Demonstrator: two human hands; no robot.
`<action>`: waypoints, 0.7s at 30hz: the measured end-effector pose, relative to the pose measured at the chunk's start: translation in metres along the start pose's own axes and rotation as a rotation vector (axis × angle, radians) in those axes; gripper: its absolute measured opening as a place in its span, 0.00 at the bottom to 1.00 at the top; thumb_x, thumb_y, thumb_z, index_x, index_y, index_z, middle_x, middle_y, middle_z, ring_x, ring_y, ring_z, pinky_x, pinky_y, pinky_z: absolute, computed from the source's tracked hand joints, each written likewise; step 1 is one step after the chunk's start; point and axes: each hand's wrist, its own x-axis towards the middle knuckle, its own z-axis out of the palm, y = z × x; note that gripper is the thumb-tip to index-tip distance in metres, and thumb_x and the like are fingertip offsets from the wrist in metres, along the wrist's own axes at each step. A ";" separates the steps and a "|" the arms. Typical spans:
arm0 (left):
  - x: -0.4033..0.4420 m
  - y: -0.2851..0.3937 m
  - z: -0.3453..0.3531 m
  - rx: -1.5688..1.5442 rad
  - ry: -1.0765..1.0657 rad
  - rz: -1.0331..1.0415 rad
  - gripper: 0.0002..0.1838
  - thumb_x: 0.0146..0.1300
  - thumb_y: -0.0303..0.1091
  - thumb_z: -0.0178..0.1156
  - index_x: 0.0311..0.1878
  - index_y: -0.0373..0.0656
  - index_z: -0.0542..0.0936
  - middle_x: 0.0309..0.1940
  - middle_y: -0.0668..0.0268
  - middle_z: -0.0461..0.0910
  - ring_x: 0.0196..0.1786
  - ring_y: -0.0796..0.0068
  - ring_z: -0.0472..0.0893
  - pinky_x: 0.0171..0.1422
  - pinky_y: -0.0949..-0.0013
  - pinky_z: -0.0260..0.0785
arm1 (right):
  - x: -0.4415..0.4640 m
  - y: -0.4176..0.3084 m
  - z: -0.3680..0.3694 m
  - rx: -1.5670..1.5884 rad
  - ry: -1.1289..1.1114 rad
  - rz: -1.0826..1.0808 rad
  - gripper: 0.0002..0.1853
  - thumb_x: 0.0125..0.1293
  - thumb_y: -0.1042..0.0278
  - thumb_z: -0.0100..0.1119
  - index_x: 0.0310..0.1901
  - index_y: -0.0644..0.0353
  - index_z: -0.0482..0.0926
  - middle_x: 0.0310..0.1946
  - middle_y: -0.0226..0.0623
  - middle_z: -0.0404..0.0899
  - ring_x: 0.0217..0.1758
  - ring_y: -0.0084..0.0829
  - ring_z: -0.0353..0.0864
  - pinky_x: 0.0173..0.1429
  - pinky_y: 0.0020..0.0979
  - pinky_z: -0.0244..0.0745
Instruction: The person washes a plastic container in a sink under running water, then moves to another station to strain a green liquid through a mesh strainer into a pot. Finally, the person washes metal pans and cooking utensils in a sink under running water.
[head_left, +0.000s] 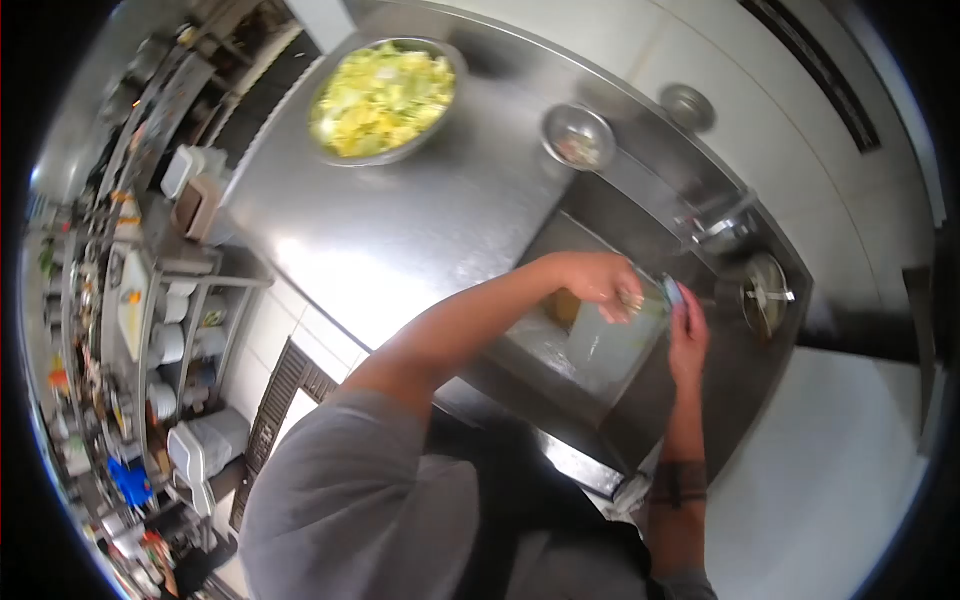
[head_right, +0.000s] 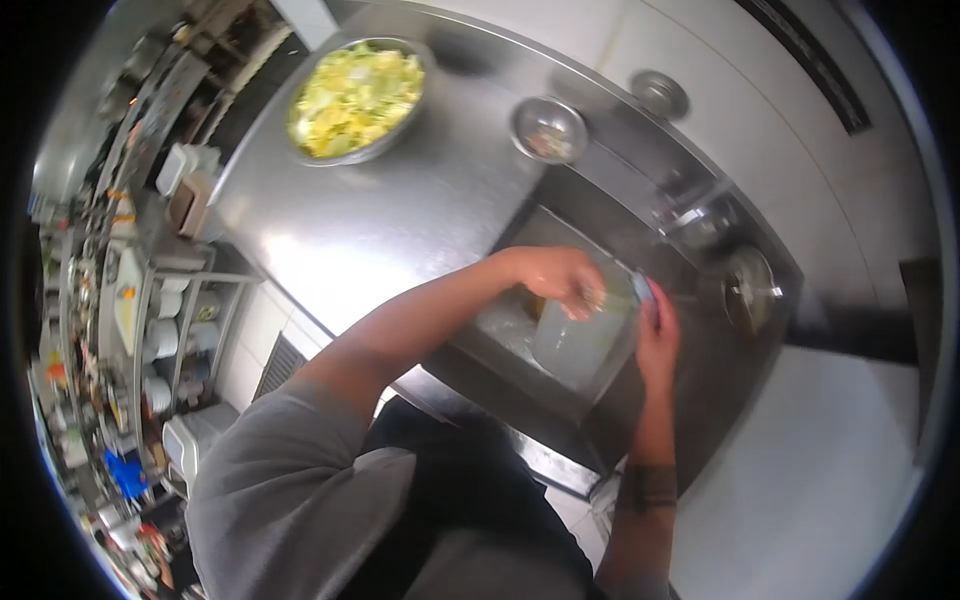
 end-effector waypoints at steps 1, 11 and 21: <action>0.002 -0.001 -0.006 0.016 -0.031 0.012 0.12 0.60 0.33 0.71 0.44 0.38 0.85 0.36 0.60 0.89 0.38 0.73 0.89 0.44 0.66 0.80 | 0.004 -0.001 -0.003 -0.006 -0.007 -0.050 0.16 0.80 0.66 0.52 0.62 0.63 0.79 0.62 0.39 0.79 0.66 0.31 0.76 0.71 0.33 0.67; 0.023 -0.005 -0.033 0.407 -0.109 0.290 0.18 0.52 0.34 0.74 0.47 0.42 0.87 0.47 0.58 0.86 0.54 0.59 0.82 0.61 0.55 0.71 | 0.020 -0.071 0.006 -0.097 -0.857 0.121 0.21 0.63 0.69 0.70 0.57 0.65 0.81 0.48 0.31 0.84 0.53 0.23 0.79 0.60 0.32 0.74; -0.062 -0.098 0.091 -0.830 0.854 -0.397 0.47 0.59 0.66 0.68 0.72 0.42 0.70 0.69 0.50 0.73 0.74 0.50 0.70 0.75 0.51 0.66 | -0.005 0.003 0.094 0.807 -0.100 0.670 0.27 0.64 0.65 0.68 0.61 0.69 0.76 0.55 0.43 0.81 0.56 0.39 0.83 0.62 0.40 0.78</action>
